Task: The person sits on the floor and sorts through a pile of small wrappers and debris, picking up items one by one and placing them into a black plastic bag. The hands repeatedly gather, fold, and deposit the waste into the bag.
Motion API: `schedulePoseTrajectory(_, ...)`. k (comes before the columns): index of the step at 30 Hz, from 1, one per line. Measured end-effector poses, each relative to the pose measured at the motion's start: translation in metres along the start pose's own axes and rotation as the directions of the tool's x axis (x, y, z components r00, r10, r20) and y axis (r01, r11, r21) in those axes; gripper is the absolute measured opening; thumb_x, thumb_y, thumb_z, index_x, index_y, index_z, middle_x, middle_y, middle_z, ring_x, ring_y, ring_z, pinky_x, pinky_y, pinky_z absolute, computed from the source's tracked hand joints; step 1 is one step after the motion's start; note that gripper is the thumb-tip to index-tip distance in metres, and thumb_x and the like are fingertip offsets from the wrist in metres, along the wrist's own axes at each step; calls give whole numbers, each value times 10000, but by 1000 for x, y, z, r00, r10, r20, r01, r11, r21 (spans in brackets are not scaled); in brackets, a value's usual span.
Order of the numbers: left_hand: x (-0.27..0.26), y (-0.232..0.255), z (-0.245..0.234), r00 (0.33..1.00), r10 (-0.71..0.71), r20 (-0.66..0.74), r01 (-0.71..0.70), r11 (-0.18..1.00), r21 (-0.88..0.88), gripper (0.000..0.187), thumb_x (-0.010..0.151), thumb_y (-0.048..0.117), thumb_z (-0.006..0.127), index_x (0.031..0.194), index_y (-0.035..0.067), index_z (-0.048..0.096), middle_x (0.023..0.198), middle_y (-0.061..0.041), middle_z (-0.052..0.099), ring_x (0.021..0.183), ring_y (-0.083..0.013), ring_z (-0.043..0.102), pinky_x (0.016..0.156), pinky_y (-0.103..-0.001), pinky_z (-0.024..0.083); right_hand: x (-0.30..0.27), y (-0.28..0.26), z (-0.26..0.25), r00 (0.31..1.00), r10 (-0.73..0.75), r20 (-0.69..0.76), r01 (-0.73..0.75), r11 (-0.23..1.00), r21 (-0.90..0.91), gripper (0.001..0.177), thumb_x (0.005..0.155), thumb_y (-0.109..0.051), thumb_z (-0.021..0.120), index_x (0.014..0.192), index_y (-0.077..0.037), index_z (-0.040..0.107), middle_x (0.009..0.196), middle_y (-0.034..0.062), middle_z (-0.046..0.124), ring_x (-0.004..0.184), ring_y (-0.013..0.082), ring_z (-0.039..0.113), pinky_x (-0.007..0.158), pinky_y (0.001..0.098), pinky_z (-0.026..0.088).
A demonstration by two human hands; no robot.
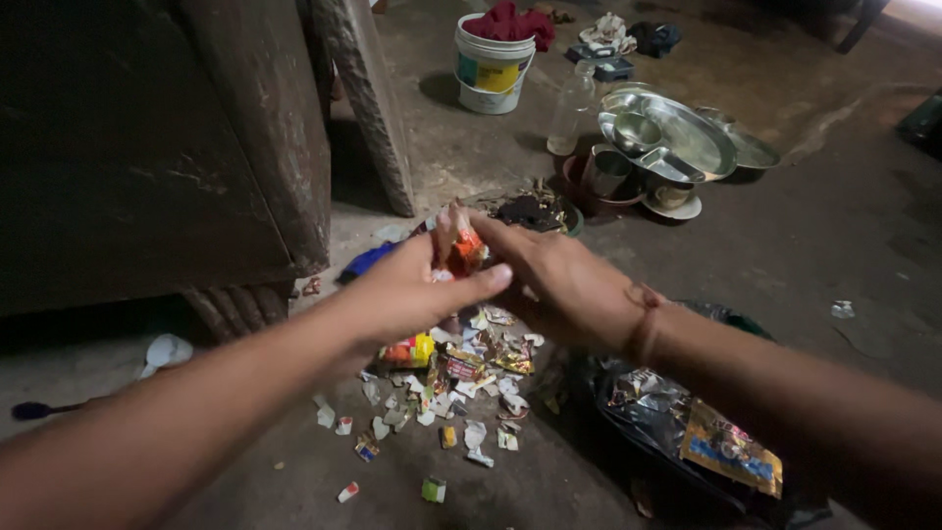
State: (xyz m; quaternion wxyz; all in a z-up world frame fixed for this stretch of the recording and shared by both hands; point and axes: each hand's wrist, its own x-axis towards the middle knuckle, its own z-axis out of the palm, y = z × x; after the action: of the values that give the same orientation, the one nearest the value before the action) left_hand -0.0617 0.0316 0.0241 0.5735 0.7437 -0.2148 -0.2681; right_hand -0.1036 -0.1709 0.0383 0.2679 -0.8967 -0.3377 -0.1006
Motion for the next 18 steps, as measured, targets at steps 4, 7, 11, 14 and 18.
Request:
schedulePoseTrajectory(4, 22, -2, -4, 998, -8, -70, 2, 996, -87, 508, 868, 409, 709, 1263, 125, 560, 1133, -19, 730, 970, -107, 647, 740, -322, 504, 7, 23, 7, 968, 248, -28, -247, 932, -266, 307, 1005, -314, 648, 1163, -52, 662, 836, 122, 763, 751, 246, 755, 653, 393, 576)
schedulePoseTrajectory(7, 27, -12, -7, 998, 14, -55, -27, 971, -239, 525, 864, 414, 657, 1317, 202, 500, 1158, 13, 714, 990, -85, 704, 808, -305, 586, 7, 31, 14, 943, 308, -122, -311, 951, -1, 344, 968, -362, 614, 1067, -53, 727, 739, 77, 750, 595, 187, 770, 541, 337, 593)
schedulePoseTrajectory(11, 36, -32, -7, 982, 105, -157, -132, 977, -170, 588, 864, 405, 698, 1343, 116, 518, 1085, -70, 731, 913, -141, 742, 767, -299, 611, 7, 38, 10, 820, 572, 8, -555, 792, 254, 564, 1068, -509, 450, 1014, -40, 759, 723, 84, 757, 594, 216, 728, 527, 346, 598)
schedulePoseTrajectory(14, 36, -43, -15, 970, 50, -239, -109, 964, -241, 556, 916, 443, 703, 1250, 15, 586, 1021, -76, 697, 841, -153, 679, 728, -300, 586, 9, 39, 5, 865, 498, -59, -479, 856, 192, 552, 1014, -537, 466, 1204, -69, 688, 861, 90, 764, 719, 218, 764, 609, 339, 640)
schedulePoseTrajectory(18, 35, -47, -18, 963, -57, -263, -37, 940, -338, 456, 891, 456, 689, 1124, 64, 677, 949, -30, 712, 800, -119, 673, 712, -292, 577, 4, 37, 13, 981, -29, -191, -2, 988, -157, 746, 939, -542, 645, 1434, 1, 510, 1101, 224, 712, 922, 309, 739, 728, 362, 622)
